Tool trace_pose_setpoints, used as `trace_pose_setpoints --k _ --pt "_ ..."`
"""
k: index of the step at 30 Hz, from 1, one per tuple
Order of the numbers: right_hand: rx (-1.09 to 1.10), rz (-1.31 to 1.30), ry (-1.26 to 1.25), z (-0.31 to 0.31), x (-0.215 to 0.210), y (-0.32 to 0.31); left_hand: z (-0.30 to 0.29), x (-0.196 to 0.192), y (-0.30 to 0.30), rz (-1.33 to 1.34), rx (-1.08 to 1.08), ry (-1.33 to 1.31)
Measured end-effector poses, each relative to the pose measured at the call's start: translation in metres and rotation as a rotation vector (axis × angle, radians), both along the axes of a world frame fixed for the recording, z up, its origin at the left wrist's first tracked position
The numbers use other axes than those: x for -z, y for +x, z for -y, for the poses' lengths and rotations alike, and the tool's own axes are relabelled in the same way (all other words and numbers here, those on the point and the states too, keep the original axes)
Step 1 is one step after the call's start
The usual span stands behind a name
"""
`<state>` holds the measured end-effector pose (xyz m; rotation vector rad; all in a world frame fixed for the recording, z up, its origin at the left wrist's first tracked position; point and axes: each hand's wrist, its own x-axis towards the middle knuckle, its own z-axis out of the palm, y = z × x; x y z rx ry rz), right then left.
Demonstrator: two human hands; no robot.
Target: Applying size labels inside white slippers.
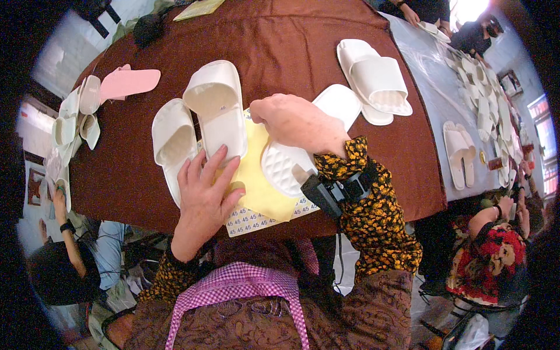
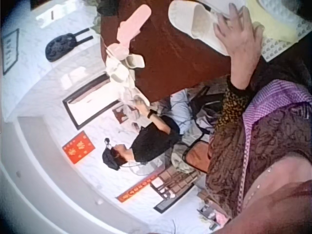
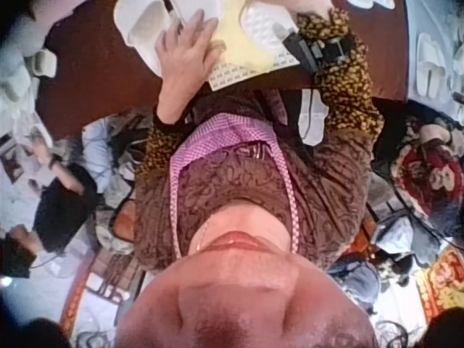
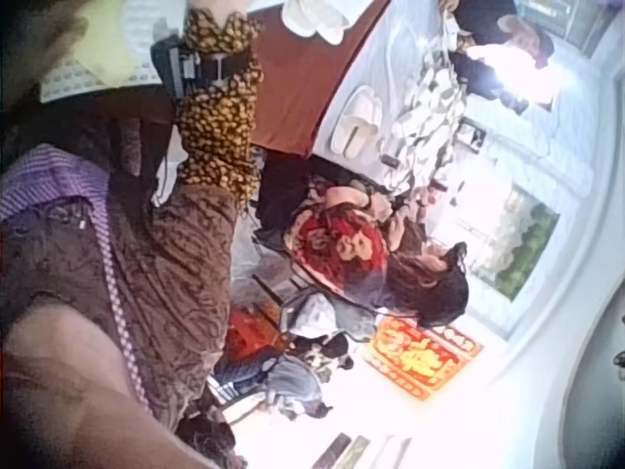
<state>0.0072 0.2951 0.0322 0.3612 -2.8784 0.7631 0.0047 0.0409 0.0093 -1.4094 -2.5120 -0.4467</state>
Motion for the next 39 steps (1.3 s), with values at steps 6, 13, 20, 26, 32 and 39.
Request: trace_pose_setpoints --k 6,13,20,26,32,39 --pt "0.062 0.032 -0.026 0.0000 0.0010 0.0013 -0.0018 -0.0015 0.0009 0.012 -0.007 0.002" --pt "0.012 0.042 0.036 0.0006 -0.0012 0.0018 -0.0010 -0.0003 -0.0005 -0.003 -0.001 0.004" --pt "-0.027 -0.001 0.056 -0.0011 0.0033 -0.0009 -0.0005 0.0010 -0.0010 -0.015 0.002 0.007" --pt "-0.033 0.021 0.065 -0.0018 0.0014 -0.0011 -0.0012 0.0013 -0.0010 -0.024 -0.006 0.000" --pt "-0.028 -0.001 0.078 -0.0026 0.0020 -0.0019 -0.0023 0.0009 -0.0007 -0.023 -0.008 0.001" --pt "-0.034 -0.039 0.037 -0.0034 0.0041 -0.0026 -0.0023 0.0012 -0.0009 -0.031 -0.010 0.001"
